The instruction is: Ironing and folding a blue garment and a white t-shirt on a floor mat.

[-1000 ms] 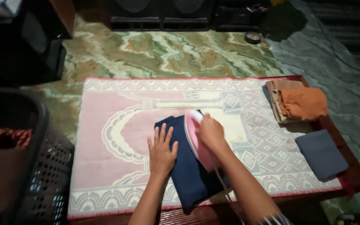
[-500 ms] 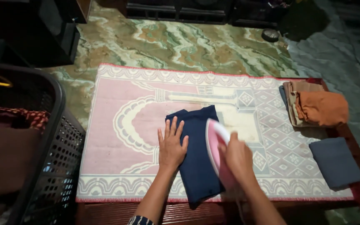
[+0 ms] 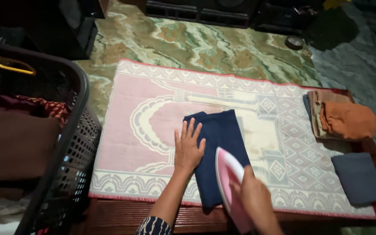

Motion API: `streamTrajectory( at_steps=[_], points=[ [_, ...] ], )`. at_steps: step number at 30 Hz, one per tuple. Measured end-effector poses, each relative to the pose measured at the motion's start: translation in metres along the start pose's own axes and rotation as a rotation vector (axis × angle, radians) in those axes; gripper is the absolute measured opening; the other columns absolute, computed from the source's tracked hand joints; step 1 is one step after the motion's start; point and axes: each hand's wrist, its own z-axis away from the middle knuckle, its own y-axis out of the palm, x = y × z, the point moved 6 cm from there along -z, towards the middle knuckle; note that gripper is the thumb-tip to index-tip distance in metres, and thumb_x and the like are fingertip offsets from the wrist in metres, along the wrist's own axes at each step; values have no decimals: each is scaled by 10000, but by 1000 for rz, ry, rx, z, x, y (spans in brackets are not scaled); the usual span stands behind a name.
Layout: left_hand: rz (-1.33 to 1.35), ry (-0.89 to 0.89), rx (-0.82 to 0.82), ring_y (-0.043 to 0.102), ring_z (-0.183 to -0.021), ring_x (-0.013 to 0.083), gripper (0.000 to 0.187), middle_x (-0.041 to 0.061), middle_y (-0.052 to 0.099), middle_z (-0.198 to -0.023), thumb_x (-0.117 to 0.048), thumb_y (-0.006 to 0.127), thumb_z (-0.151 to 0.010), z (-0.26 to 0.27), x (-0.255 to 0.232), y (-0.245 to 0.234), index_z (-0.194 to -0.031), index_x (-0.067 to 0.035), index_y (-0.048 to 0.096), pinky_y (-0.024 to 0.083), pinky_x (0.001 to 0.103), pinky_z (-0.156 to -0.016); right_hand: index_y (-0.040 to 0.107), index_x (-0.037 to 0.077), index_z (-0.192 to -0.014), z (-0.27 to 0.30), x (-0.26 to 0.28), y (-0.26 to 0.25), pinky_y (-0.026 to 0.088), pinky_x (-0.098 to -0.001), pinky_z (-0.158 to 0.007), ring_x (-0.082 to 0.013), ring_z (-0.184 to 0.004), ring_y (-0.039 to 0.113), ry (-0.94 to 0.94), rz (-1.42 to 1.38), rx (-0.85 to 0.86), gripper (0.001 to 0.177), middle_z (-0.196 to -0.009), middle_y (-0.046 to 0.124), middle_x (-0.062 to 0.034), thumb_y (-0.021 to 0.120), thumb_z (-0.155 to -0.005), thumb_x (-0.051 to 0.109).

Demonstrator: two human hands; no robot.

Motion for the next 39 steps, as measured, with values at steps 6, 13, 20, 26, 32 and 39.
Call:
streamTrajectory(
  at_steps=[6,13,20,26,32,39],
  points=[
    [12,15,4,270,-1542,325,588,72,353,-1659,-328,586,-941,2,6,3,-1507,-184,518,175,605,-1211,462,116,-1128,-23,37,-13,529,-603,-818,-508,-936,698,-33,-35,-51,442,-973,736,-238,699,-917,424],
    [238,-23,-171,414,-1441,363,472,166,439,-1580,-154,573,-946,3,22,-3,-1413,-90,585,276,501,-1216,546,36,-1116,-102,81,-44,541,-570,-847,-499,-1012,687,-87,-103,-99,523,-1068,718,-274,802,-854,410],
    [429,-129,-323,538,-1326,337,371,173,610,-1397,-90,443,-1018,10,43,-6,-1330,-11,627,406,469,-1140,500,105,-1065,-34,80,-9,558,-580,-764,-491,-865,714,-219,20,-42,417,-931,741,-222,751,-833,345],
    [469,-116,-401,598,-1232,330,373,183,647,-1289,-98,366,-1040,9,42,-12,-1269,3,642,454,432,-1096,486,127,-1062,-31,95,-1,548,-576,-788,-475,-901,717,-157,-60,-14,371,-916,749,-209,716,-872,348],
    [478,-113,-376,624,-1203,307,374,113,612,-1268,-90,409,-1003,8,55,-6,-1308,-76,626,497,398,-1053,511,54,-1164,-81,160,-39,598,-566,-877,-467,-1023,736,-171,-141,-11,444,-1030,742,-269,784,-887,270],
    [455,-132,-365,627,-1172,342,369,134,599,-1243,-80,386,-1012,8,56,-11,-1293,-64,625,485,421,-1050,516,36,-1140,-97,160,-20,604,-557,-849,-466,-959,747,-302,-102,-144,461,-955,750,-248,811,-859,250]
  ],
)
